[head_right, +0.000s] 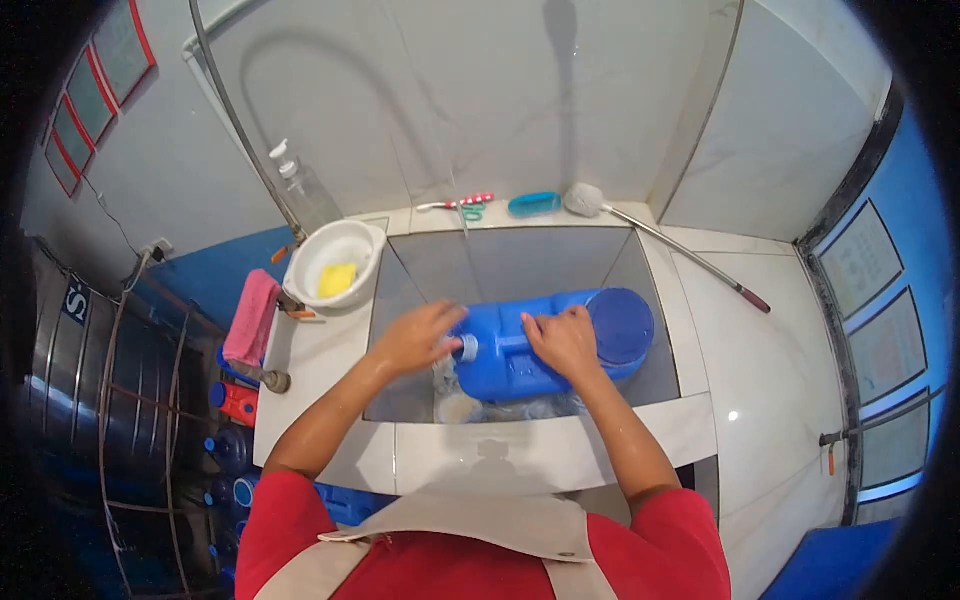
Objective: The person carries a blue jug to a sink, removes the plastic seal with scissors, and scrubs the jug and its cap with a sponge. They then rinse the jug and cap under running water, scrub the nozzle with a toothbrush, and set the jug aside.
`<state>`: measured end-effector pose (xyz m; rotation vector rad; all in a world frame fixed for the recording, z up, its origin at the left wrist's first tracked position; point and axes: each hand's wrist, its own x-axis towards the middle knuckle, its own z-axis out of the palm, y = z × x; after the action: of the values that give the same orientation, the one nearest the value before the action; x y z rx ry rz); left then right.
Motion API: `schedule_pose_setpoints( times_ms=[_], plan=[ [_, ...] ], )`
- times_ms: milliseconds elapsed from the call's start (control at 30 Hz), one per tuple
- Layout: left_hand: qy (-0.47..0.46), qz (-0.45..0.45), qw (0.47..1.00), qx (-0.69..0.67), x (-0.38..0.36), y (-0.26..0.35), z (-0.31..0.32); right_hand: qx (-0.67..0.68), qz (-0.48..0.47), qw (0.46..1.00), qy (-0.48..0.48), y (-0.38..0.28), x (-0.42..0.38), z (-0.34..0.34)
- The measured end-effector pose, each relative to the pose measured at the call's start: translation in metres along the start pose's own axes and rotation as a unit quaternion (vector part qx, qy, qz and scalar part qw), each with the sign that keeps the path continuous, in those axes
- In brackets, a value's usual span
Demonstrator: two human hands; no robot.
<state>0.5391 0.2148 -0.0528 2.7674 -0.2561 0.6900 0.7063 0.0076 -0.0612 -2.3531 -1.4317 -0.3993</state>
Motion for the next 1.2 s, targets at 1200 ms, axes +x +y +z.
schedule_pose_setpoints(
  times_ms=[1200],
  plan=[
    [-0.211,-0.243,0.946,-0.037,-0.009,0.078,0.016,0.056,0.029,0.998,0.012,-0.008,-0.059,-0.010]
  ],
)
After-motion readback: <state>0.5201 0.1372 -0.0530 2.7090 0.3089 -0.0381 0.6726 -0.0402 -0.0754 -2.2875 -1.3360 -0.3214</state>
